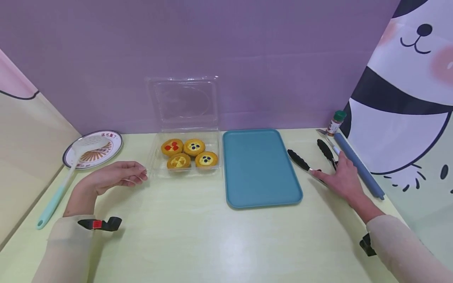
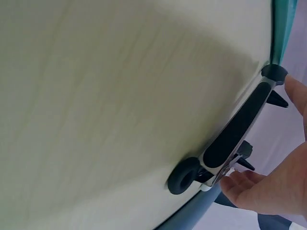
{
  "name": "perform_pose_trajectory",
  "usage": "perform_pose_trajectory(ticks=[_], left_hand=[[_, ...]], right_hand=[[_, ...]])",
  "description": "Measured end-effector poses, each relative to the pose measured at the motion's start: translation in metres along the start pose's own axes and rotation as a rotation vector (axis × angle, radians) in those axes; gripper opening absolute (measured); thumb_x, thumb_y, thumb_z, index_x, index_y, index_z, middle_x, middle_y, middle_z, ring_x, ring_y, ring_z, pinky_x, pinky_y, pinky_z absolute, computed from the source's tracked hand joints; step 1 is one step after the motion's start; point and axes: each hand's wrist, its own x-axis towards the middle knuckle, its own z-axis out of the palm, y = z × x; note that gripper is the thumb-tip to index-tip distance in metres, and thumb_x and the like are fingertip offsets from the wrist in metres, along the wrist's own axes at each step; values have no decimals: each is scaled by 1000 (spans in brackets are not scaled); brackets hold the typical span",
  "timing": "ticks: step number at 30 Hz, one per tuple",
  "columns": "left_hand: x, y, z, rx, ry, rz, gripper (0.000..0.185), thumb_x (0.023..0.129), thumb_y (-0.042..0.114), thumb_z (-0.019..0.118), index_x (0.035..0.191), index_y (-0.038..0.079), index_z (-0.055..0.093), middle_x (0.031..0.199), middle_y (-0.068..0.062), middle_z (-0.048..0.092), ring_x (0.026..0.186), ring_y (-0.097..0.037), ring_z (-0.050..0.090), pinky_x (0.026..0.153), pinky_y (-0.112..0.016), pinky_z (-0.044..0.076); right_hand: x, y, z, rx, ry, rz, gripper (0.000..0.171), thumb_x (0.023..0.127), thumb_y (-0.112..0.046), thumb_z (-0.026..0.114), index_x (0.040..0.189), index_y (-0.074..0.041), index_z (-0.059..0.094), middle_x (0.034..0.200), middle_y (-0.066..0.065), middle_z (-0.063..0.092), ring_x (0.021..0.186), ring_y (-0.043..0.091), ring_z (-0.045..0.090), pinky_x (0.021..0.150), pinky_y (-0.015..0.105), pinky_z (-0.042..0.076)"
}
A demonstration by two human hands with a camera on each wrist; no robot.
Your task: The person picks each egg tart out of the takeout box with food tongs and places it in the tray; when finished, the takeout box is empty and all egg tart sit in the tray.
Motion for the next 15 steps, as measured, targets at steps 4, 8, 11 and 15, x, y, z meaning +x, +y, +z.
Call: perform_pose_trajectory(ticks=[4, 8, 11, 15], left_hand=[[0, -1, 0, 4, 2, 8, 48, 103, 36, 55, 127, -6, 54, 114, -10, 68, 102, -23, 64, 90, -33, 54], [-1, -1, 1, 9, -1, 13, 48, 103, 35, 55, 127, -6, 54, 115, -11, 68, 102, -23, 64, 91, -33, 54], [-1, -1, 1, 12, -1, 13, 48, 103, 36, 55, 127, -6, 54, 115, -11, 68, 102, -23, 64, 91, -33, 54], [-1, -1, 2, 17, 5, 16, 48, 103, 36, 55, 127, -5, 54, 115, -11, 68, 102, -23, 64, 91, -33, 54]], right_hand=[[1, 5, 2, 0, 2, 18, 112, 85, -62, 70, 144, 17, 16, 132, 49, 34, 117, 64, 39, 90, 71, 40], [-1, 10, 4, 15, -5, 31, 108, 85, -61, 70, 142, 17, 20, 131, 47, 36, 115, 64, 40, 88, 70, 41], [-1, 11, 6, 14, 8, 38, 108, 85, -61, 70, 143, 17, 22, 131, 47, 35, 115, 66, 38, 88, 71, 40], [0, 9, 6, 4, 16, 63, 112, 84, -62, 69, 145, 18, 22, 134, 48, 33, 118, 68, 31, 92, 72, 36]])
